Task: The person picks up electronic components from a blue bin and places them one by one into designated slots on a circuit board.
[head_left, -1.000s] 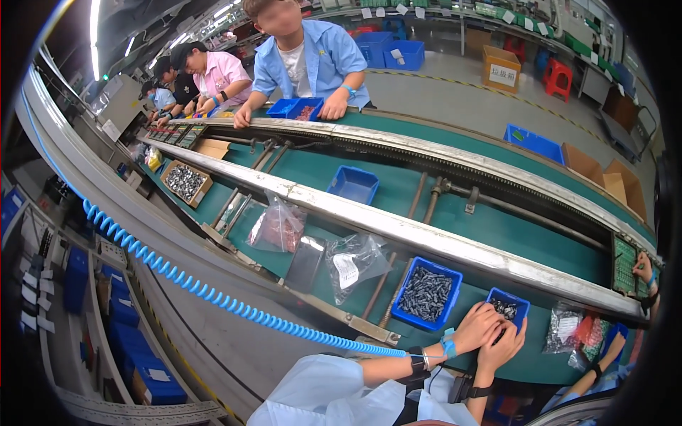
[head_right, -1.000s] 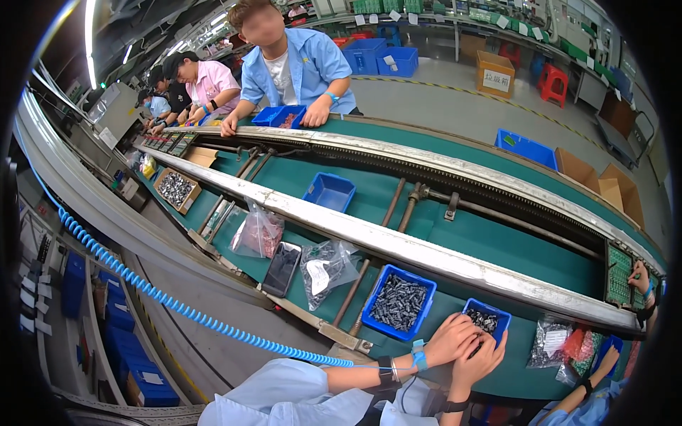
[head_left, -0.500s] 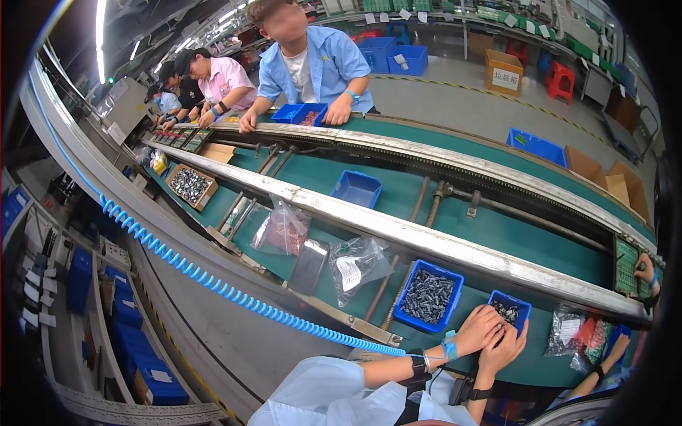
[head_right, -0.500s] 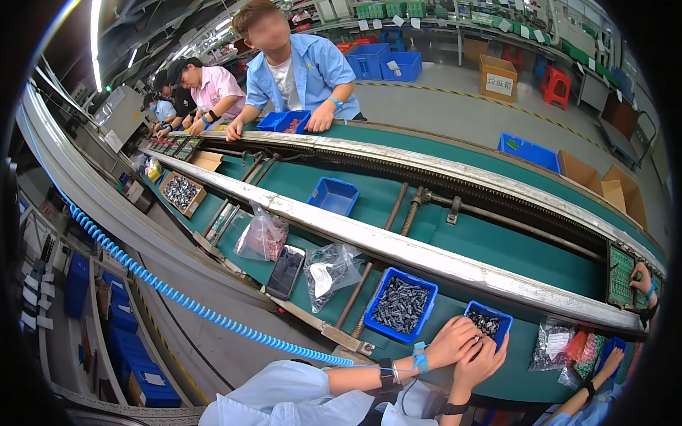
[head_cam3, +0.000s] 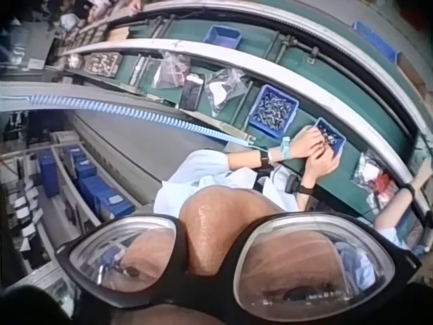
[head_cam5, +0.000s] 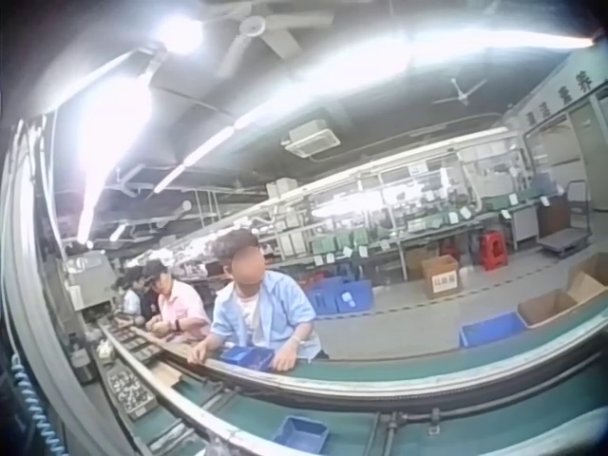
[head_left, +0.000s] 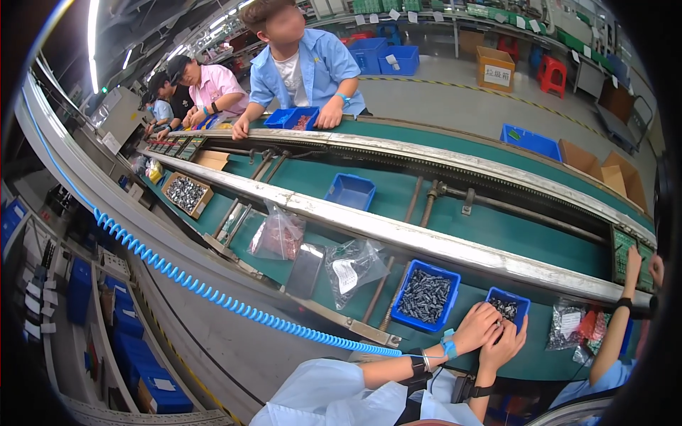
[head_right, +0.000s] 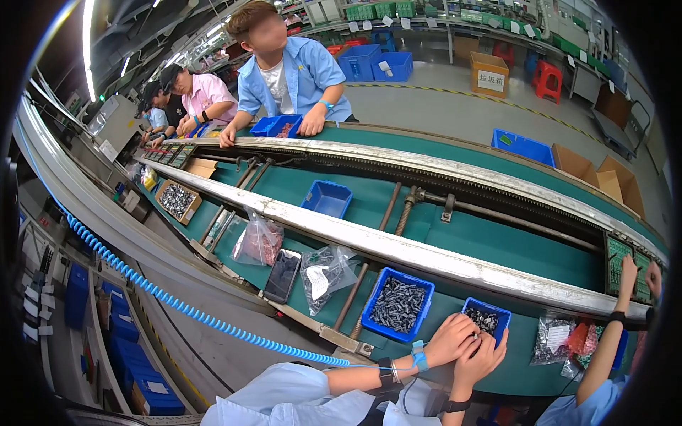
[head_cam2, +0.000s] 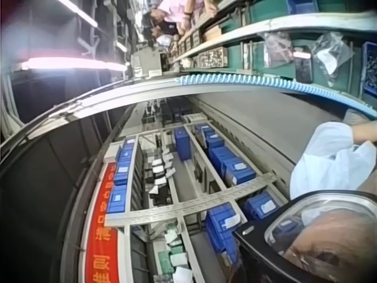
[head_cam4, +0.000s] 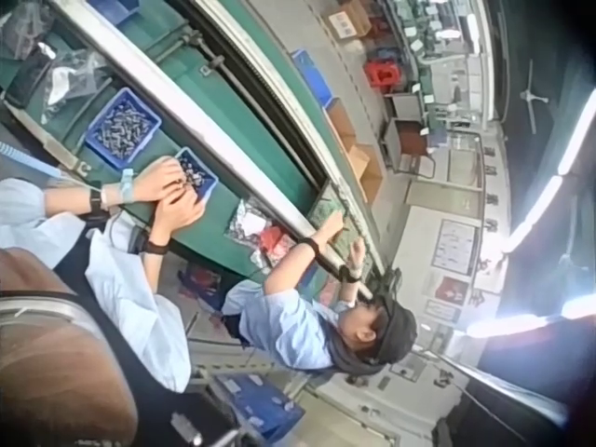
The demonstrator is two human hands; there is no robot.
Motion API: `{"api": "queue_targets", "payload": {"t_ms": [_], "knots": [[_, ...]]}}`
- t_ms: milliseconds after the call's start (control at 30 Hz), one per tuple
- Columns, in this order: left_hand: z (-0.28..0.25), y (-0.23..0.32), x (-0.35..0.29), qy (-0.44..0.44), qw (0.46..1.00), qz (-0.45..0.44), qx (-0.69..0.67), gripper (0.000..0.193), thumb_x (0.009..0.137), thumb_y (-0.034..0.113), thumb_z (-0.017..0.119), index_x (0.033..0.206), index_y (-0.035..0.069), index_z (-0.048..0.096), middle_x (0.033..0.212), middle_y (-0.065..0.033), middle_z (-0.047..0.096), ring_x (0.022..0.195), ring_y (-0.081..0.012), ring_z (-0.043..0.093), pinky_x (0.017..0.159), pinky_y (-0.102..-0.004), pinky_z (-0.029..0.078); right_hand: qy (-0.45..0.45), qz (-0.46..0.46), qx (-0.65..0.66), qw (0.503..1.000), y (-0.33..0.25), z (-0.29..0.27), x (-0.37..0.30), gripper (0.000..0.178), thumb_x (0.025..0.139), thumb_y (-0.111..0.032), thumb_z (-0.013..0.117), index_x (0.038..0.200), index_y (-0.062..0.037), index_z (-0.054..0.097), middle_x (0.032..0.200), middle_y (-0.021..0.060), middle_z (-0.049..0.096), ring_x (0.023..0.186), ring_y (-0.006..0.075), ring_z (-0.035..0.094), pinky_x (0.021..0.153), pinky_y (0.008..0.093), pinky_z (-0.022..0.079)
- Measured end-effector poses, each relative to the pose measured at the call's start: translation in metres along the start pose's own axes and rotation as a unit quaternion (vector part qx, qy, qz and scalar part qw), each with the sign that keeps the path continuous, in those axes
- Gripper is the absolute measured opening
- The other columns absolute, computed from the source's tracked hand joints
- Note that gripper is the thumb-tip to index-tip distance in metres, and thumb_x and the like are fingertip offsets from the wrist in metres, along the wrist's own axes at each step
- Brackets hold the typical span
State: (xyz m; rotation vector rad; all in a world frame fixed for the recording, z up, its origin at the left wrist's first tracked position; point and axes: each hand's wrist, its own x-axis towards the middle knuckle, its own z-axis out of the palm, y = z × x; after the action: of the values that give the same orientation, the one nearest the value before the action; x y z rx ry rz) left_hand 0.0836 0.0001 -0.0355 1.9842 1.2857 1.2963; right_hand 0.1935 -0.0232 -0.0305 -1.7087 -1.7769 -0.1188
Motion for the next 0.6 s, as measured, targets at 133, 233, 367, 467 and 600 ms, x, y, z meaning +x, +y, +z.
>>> {"api": "queue_targets", "payload": {"t_ms": [133,233,367,467,600], "knots": [[0.0006,0.0,0.0005,0.013,1.0,0.006,-0.001,0.011,0.084,0.012,0.061,0.09,0.003,0.063,0.089,-0.0084,0.059,0.092,-0.027,0.054,0.093,-0.0403,0.042,-0.001,0.002,0.003,1.0,-0.0004,0.0007,0.0003,0.015,0.089,-0.012,0.051,0.091,-0.0041,0.063,0.101,0.0081,0.065,0.131,0.0343,0.044,0.102,0.0466,0.034],[0.0007,0.0021,0.0013,0.012,1.0,0.009,0.003,0.01,0.085,0.012,0.061,0.09,0.003,0.064,0.089,-0.0081,0.06,0.092,-0.0265,0.054,0.092,-0.0402,0.042,0.009,0.001,0.004,1.0,0.0,0.001,0.0007,0.014,0.089,-0.012,0.051,0.091,-0.0042,0.063,0.101,0.0082,0.065,0.13,0.0344,0.045,0.102,0.0471,0.035],[-0.0001,0.0011,-0.0001,0.005,1.0,0.01,0.009,0.011,0.085,0.012,0.061,0.09,0.003,0.065,0.089,-0.0078,0.06,0.092,-0.0261,0.055,0.092,-0.04,0.042,0.013,0.005,0.015,1.0,-0.0041,-0.0002,0.0017,0.013,0.087,-0.008,0.051,0.089,-0.0038,0.063,0.096,0.0078,0.065,0.13,0.0347,0.045,0.104,0.0464,0.034],[0.0002,0.0009,-0.0001,0.006,1.0,0.013,0.012,0.011,0.085,0.012,0.061,0.09,0.004,0.065,0.089,-0.0078,0.06,0.092,-0.0261,0.055,0.092,-0.0399,0.043,0.014,0.005,0.014,1.0,-0.0034,-0.0007,0.0014,0.013,0.087,-0.007,0.051,0.089,-0.0039,0.063,0.096,0.0076,0.065,0.13,0.0344,0.045,0.103,0.0465,0.034],[0.0007,0.0005,-0.0003,0.015,1.0,0.017,0.013,0.01,0.084,0.012,0.061,0.09,0.004,0.064,0.089,-0.0078,0.06,0.093,-0.0262,0.055,0.092,-0.0399,0.043,0.013,0.001,0.014,1.0,-0.0035,-0.0003,0.0023,0.012,0.087,-0.007,0.052,0.089,-0.0039,0.063,0.096,0.0073,0.065,0.13,0.0342,0.045,0.104,0.0465,0.034]]}}
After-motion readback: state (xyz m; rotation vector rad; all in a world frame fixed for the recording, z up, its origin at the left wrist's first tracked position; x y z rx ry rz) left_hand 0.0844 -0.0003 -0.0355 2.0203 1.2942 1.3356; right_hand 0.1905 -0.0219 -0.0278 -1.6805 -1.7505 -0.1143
